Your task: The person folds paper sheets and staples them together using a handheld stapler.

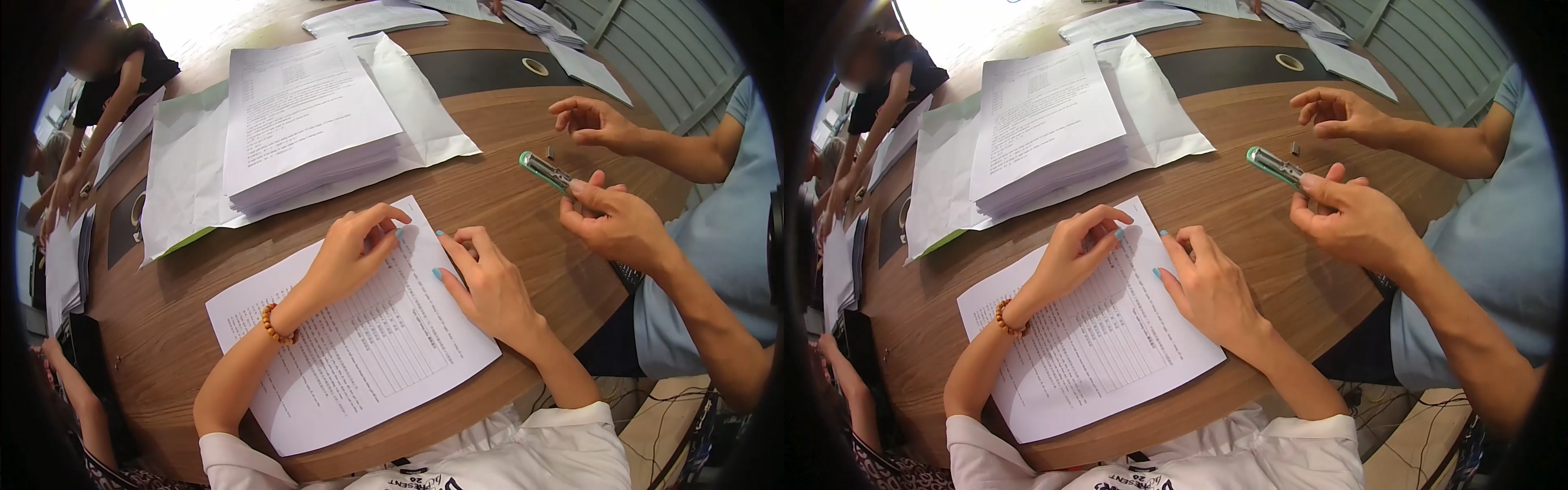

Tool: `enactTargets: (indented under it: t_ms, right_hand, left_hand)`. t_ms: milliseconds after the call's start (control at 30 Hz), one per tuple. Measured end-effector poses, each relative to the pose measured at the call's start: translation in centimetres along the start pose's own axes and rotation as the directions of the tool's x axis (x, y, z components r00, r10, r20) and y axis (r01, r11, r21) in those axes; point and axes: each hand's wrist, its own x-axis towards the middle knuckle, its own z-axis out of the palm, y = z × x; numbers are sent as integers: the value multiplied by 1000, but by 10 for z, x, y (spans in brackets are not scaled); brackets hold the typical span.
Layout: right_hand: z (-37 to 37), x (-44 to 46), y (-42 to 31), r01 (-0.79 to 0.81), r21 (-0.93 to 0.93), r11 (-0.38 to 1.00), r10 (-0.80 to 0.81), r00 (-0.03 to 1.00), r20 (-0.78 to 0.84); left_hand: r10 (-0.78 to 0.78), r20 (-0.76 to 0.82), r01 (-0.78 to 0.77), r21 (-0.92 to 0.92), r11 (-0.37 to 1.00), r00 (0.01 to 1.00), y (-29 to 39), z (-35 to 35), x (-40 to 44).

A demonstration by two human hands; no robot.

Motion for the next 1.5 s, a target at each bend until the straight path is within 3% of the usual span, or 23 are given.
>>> enactTargets:
  t_ms: [133, 667, 733, 933, 1033, 1100, 1233, 1367, 1433, 1500]
  right_hand:
    - [0, -1, 2, 3, 16, 1000, -3, 1000, -16]
    - [4, -1, 3, 44, 28, 999, -42, 997, -61]
    - [4, -2, 3, 34, 23, 999, -33, 998, -55]
    - [1, -2, 2, 22, 49, 999, -21, 999, -29]
    - [-3, -5, -4, -3, 44, 999, 8, 995, -104]
    - [-13, -11, -15, 48, -48, 998, -55, 987, -153]
    - [-28, -36, -25, 104, 45, 994, -100, 991, -92]
    - [-37, -54, -11, 25, 75, 997, -21, 998, -56]
    - [-40, -51, 1, -24, 93, 995, 28, 999, -38]
    - [-43, -39, 13, -179, 108, 978, 189, 978, -90]
  left_hand:
    - [-67, 22, 67, -15, 998, 998, 5, -2, 0]
    - [-1, -16, 1, -4, 1000, 1000, 0, 1, 0]
    - [-70, -5, 70, -18, 997, 998, 2, 0, 0]
    - [-81, -4, 81, -31, 996, 997, 5, 0, 0]
    - [-69, -2, 69, -25, 997, 998, 4, 0, 0]
    - [-97, 24, 98, -43, 994, 995, 8, -4, 1]
    - [-114, 30, 116, -130, 985, 993, 10, -7, 1]
    - [-99, 14, 100, -181, 978, 995, 6, -12, 7]
    - [-46, 26, 48, -66, 997, 999, 13, -16, 13]
    - [-54, 15, 54, -58, 997, 998, 18, -14, 16]
